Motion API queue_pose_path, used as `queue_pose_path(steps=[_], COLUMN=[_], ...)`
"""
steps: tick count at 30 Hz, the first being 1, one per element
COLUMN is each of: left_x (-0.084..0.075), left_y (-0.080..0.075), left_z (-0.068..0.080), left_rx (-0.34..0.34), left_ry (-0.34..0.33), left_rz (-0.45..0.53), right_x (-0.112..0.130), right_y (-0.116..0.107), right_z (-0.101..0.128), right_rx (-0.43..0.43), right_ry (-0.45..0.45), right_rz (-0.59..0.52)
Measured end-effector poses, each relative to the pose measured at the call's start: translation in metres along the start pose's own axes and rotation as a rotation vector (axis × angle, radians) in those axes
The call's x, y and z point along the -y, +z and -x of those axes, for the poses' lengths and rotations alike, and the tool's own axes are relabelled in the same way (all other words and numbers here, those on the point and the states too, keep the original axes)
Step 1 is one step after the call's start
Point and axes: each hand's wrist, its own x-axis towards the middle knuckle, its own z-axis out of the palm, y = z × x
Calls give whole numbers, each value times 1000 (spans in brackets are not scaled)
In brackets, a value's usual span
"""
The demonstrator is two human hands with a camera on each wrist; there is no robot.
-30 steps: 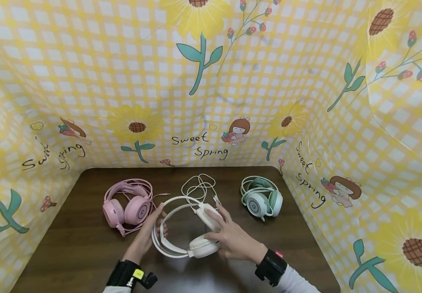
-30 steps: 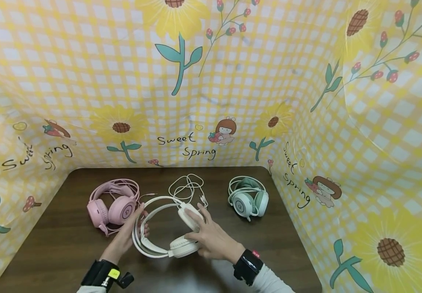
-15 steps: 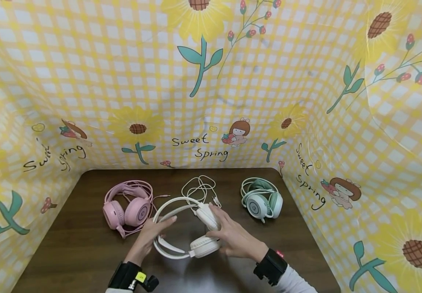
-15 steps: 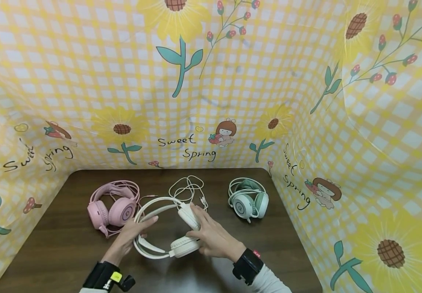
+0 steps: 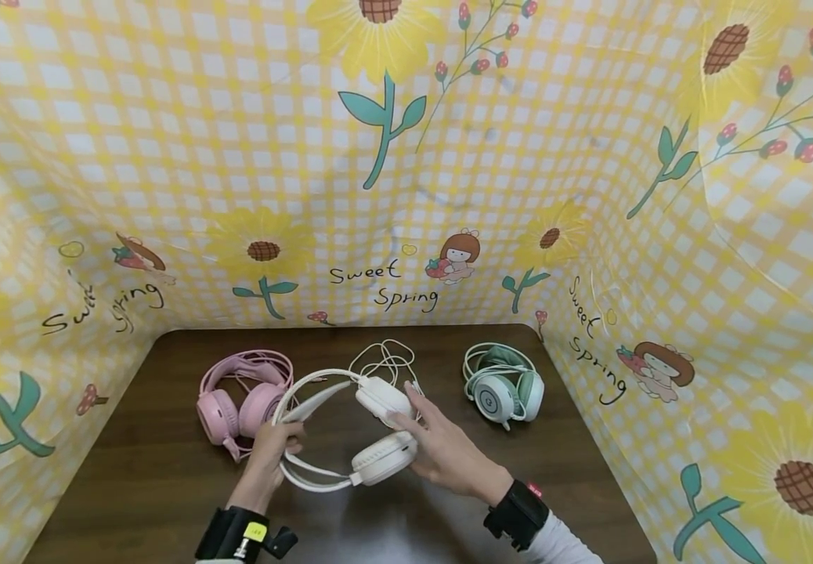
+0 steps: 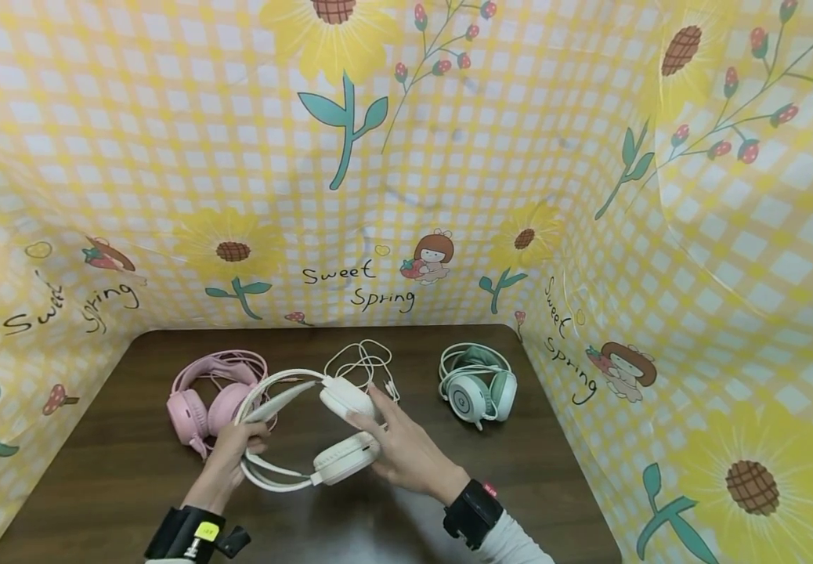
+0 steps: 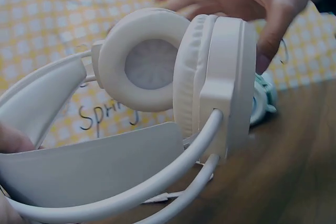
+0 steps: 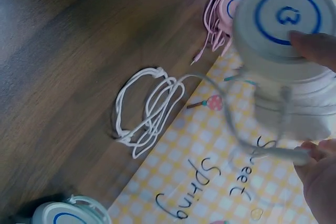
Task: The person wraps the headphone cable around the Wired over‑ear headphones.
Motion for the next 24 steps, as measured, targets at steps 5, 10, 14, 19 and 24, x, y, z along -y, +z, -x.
queue_pose_path(steps=[5, 10, 14, 19, 24], left_x=[-8, -10, -10, -10, -12], left_y=[-10, -15, -18, -19, -20], left_z=[2, 2, 3, 7, 9], left_rx=[12, 50, 90, 122, 143], left_ry=[-41, -52, -60, -71, -81], left_rz=[104, 171, 171, 140, 128], right_x=[-14, -30, -37, -37, -39], right_y=[-2, 14, 39, 63, 65], right_z=[10, 20, 25, 20, 10], right_rx=[-46, 16, 37, 17, 35], right_ry=[136, 268, 247, 81, -38], right_rz=[-87, -223, -319, -331, -266])
